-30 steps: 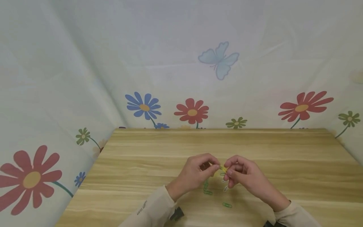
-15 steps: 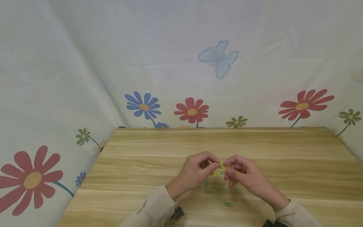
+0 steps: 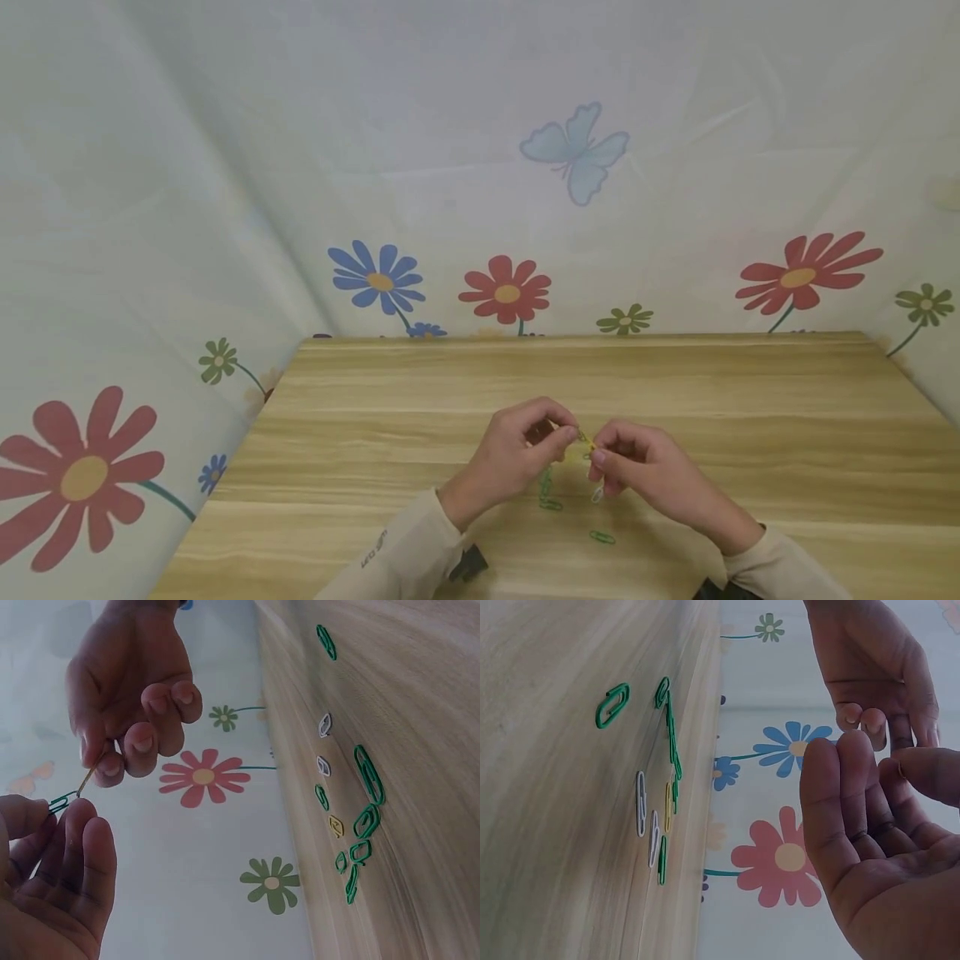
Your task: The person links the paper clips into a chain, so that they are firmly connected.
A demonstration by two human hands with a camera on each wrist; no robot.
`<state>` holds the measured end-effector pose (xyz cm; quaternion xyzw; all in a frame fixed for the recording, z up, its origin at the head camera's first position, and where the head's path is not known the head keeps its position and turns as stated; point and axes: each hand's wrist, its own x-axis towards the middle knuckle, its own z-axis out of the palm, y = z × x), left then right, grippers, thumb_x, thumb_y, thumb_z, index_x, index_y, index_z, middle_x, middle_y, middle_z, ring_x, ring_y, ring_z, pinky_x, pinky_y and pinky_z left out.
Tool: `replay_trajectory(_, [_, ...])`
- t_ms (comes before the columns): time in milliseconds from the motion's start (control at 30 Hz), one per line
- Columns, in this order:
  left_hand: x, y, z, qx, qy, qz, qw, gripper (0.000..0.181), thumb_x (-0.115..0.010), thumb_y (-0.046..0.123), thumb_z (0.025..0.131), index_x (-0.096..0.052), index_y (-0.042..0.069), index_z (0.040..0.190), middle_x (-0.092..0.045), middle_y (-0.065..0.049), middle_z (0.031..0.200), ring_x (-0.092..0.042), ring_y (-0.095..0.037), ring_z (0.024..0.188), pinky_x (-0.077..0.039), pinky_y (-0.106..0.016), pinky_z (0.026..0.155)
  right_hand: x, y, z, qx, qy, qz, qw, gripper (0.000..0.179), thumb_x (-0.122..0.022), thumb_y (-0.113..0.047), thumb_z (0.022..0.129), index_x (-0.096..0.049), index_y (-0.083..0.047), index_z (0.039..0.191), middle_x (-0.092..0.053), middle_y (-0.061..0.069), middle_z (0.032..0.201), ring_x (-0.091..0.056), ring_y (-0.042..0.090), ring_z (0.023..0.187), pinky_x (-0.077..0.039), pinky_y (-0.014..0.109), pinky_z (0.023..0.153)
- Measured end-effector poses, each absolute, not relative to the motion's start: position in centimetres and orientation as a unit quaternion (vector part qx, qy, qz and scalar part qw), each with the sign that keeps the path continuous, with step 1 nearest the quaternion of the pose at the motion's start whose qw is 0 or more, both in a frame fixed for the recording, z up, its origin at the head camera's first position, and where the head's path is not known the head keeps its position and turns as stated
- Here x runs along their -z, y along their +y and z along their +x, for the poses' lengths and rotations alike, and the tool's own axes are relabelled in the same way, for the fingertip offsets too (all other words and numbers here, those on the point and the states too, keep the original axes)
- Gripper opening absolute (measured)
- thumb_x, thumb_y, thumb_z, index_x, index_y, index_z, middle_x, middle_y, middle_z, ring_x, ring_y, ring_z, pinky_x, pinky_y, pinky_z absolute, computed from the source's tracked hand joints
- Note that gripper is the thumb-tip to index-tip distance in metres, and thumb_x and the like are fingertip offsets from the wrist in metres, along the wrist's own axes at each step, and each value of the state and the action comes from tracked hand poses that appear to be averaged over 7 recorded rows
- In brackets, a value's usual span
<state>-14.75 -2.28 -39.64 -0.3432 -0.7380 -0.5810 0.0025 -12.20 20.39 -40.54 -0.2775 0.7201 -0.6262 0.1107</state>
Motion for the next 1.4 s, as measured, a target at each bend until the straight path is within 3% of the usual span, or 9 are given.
replay_trajectory(200, [39.6, -2.4, -14.8, 0.586, -0.735, -0.341, 0.002, 0.008, -0.063, 0.013, 0.101, -0.067, 0.006, 0.104, -0.068, -0.011, 0.092, -0.064, -0.014, 0.067, -0.056, -0.028, 0.06, 40.8, 20.5, -12.3, 0.624, 0.719, -0.277, 0.131, 0.015, -0.049, -0.007, 0.106, -0.059, 0.004, 0.107, -0.066, 0.021, 0.092, -0.064, 0.021, 0.07, -0.059, 0.043, 0.065])
replay_trajectory(600, [39.6, -2.6, -15.0, 0.574, -0.75, -0.328, 0.002, 0.008, -0.062, 0.008, 0.101, -0.066, 0.005, 0.107, -0.067, -0.001, 0.091, -0.064, -0.019, 0.067, -0.054, -0.026, 0.059, 41.4, 21.1, -13.2, 0.593, 0.76, -0.227, 0.138, 0.021, -0.053, -0.013, 0.106, -0.06, 0.005, 0.114, -0.066, 0.021, 0.092, -0.065, 0.032, 0.071, -0.059, 0.042, 0.067])
replay_trajectory(833, [39.7, -2.7, -15.2, 0.576, -0.75, -0.324, 0.0, 0.009, -0.062, 0.004, 0.1, -0.065, 0.006, 0.107, -0.067, -0.011, 0.091, -0.065, -0.027, 0.067, -0.055, -0.027, 0.06, 41.5, 21.6, -13.5, 0.573, 0.782, -0.197, 0.146, 0.024, -0.055, -0.013, 0.105, -0.059, 0.009, 0.115, -0.065, 0.022, 0.094, -0.064, 0.027, 0.072, -0.059, 0.043, 0.067])
replay_trajectory(1100, [39.9, -2.7, -15.4, 0.568, -0.756, -0.325, 0.024, 0.01, -0.061, 0.005, 0.099, -0.065, 0.008, 0.108, -0.064, 0.0, 0.091, -0.058, -0.012, 0.069, -0.053, -0.026, 0.063, 42.1, 22.2, -14.3, 0.51, 0.83, -0.19, 0.12, 0.019, -0.06, -0.008, 0.101, -0.064, 0.005, 0.113, -0.067, 0.012, 0.094, -0.065, 0.026, 0.073, -0.057, 0.035, 0.061])
replay_trajectory(1267, [39.9, -2.8, -15.4, 0.573, -0.754, -0.319, 0.036, 0.011, -0.06, 0.006, 0.1, -0.065, 0.008, 0.11, -0.062, 0.003, 0.092, -0.056, -0.012, 0.07, -0.051, -0.025, 0.062, 43.0, 22.5, -14.7, 0.475, 0.855, -0.181, 0.105, 0.017, -0.062, -0.006, 0.098, -0.065, 0.003, 0.112, -0.064, 0.007, 0.084, -0.06, 0.016, 0.062, -0.052, 0.029, 0.054])
replay_trajectory(1400, [40.0, -2.9, -15.4, 0.577, -0.752, -0.317, 0.036, 0.012, -0.057, 0.01, 0.104, -0.064, 0.01, 0.113, -0.059, 0.003, 0.09, -0.053, -0.012, 0.066, -0.048, -0.025, 0.057, 43.6, 22.7, -15.0, 0.465, 0.859, -0.178, 0.119, 0.023, -0.061, -0.003, 0.097, -0.065, 0.004, 0.118, -0.063, 0.006, 0.082, -0.059, 0.017, 0.06, -0.051, 0.03, 0.053])
